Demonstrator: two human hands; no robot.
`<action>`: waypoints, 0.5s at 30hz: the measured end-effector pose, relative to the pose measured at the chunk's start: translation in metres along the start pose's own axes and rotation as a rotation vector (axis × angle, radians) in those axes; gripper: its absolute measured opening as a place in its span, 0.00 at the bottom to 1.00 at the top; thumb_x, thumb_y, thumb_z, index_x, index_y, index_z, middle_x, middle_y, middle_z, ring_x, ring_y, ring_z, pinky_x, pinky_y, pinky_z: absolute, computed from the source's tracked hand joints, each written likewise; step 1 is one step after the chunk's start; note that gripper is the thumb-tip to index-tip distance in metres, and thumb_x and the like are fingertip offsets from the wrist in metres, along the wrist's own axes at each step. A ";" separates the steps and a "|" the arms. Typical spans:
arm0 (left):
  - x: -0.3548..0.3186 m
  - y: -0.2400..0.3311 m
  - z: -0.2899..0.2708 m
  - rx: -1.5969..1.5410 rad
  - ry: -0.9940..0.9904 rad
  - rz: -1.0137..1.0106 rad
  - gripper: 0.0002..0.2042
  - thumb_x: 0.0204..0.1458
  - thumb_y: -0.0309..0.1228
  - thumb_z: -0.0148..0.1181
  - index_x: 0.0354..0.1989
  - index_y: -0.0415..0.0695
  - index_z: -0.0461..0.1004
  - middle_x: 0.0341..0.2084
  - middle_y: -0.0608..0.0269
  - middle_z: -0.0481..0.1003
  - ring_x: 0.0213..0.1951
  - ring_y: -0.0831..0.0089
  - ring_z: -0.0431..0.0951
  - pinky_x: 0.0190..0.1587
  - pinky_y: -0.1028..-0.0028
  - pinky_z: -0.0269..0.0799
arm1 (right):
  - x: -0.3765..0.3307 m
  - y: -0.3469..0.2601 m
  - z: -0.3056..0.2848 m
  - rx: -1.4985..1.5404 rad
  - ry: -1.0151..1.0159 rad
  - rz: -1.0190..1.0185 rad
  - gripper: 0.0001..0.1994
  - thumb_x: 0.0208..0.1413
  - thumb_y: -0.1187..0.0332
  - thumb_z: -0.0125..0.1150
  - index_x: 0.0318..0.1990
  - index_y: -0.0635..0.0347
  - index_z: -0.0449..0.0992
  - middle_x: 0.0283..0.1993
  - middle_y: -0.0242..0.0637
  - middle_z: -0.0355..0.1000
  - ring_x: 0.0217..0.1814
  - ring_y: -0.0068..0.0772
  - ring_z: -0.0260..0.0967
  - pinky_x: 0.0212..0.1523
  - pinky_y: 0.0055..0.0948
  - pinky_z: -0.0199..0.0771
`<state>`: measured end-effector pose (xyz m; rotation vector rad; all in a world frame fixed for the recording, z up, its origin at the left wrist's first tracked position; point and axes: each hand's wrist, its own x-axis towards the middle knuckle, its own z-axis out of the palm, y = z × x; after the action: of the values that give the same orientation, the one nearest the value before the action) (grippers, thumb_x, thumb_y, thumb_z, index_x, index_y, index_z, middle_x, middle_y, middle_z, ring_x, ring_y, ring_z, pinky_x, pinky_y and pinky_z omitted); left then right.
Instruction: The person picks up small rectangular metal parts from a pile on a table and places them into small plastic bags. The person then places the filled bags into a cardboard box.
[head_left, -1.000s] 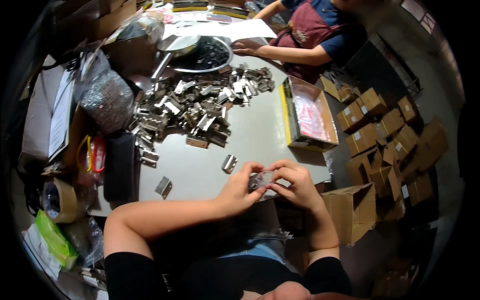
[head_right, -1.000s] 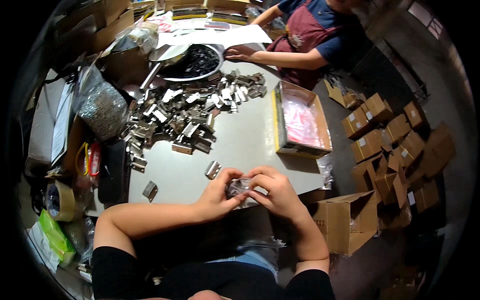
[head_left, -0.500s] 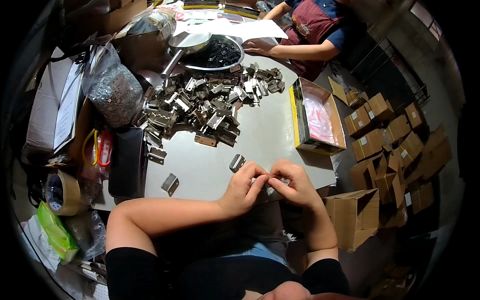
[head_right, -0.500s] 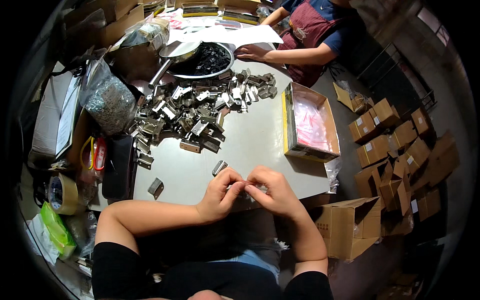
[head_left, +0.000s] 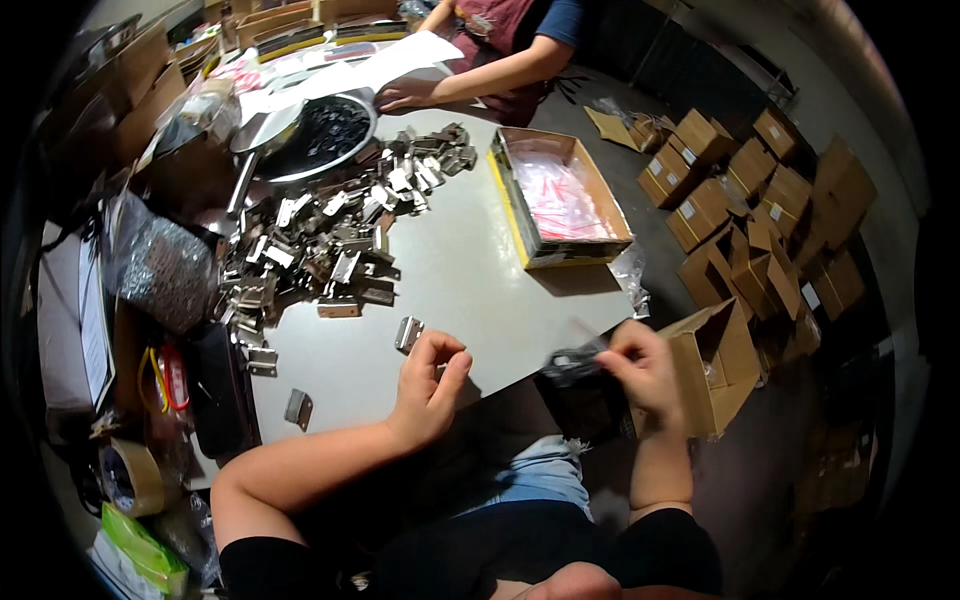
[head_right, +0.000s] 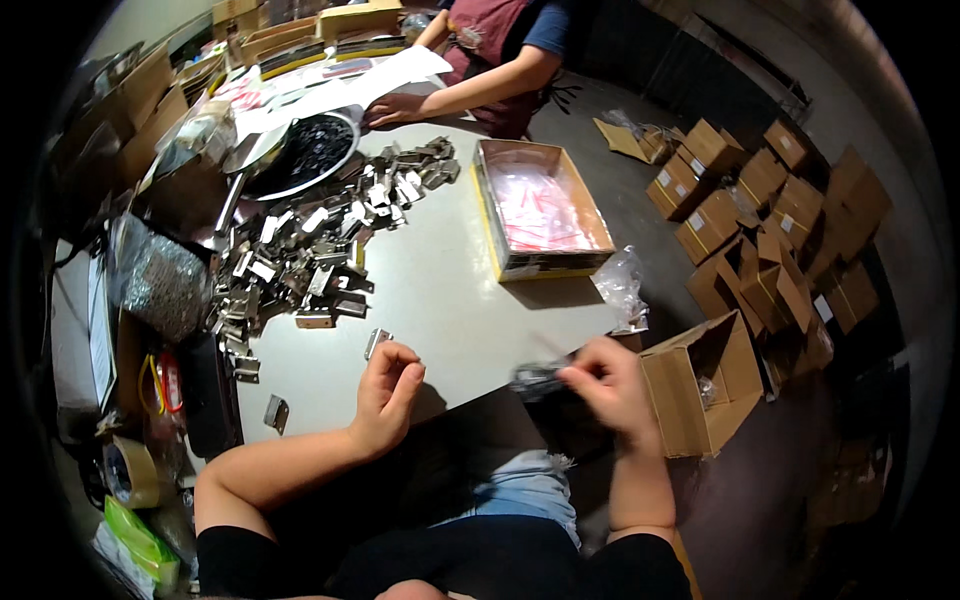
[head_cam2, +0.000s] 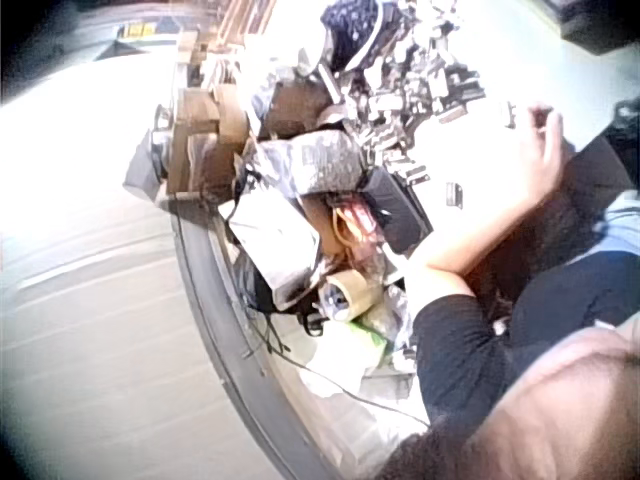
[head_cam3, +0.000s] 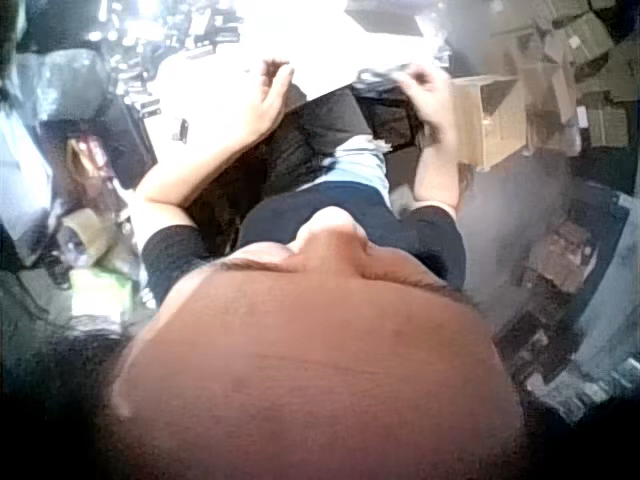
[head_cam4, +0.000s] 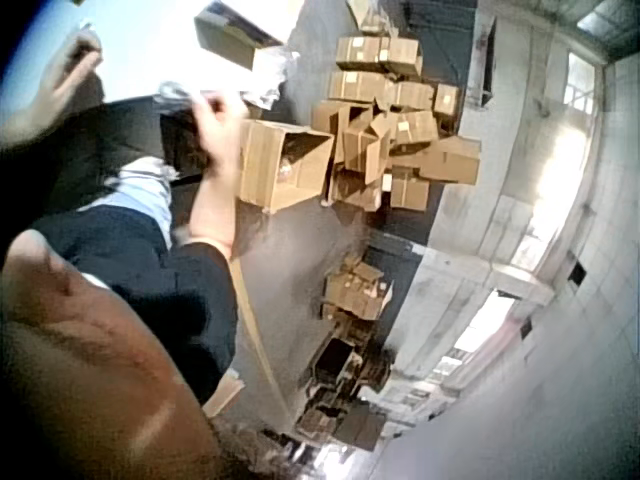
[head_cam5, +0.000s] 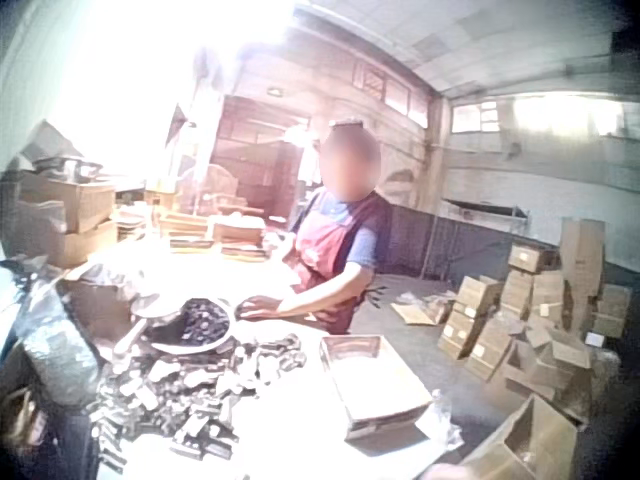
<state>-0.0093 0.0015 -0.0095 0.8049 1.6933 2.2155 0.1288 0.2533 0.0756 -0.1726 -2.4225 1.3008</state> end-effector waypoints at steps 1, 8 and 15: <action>-0.001 -0.001 -0.001 0.036 -0.020 0.066 0.06 0.57 0.25 0.56 0.39 0.37 0.68 0.31 0.59 0.70 0.34 0.71 0.72 0.40 0.75 0.69 | -0.012 -0.002 -0.020 -0.083 0.118 0.050 0.10 0.50 0.74 0.66 0.23 0.61 0.69 0.24 0.28 0.63 0.26 0.18 0.57 0.26 0.21 0.57; -0.005 0.011 0.002 0.224 -0.300 0.331 0.08 0.52 0.23 0.60 0.38 0.38 0.69 0.32 0.54 0.71 0.33 0.62 0.74 0.37 0.68 0.71 | -0.055 0.018 -0.119 -0.968 0.779 0.189 0.08 0.52 0.72 0.62 0.27 0.65 0.69 0.26 0.40 0.65 0.25 0.37 0.61 0.29 0.33 0.63; -0.017 0.004 0.005 0.396 -0.843 0.756 0.10 0.51 0.30 0.58 0.40 0.39 0.70 0.32 0.58 0.72 0.34 0.60 0.74 0.37 0.63 0.71 | 0.049 -0.006 0.063 -0.443 -0.143 -0.299 0.13 0.44 0.73 0.64 0.40 0.59 0.78 0.46 0.43 0.72 0.52 0.47 0.67 0.56 0.40 0.65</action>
<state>0.0080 -0.0044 -0.0098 2.3647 1.4825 1.4103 0.0598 0.2146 0.0627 0.1660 -2.6977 0.6590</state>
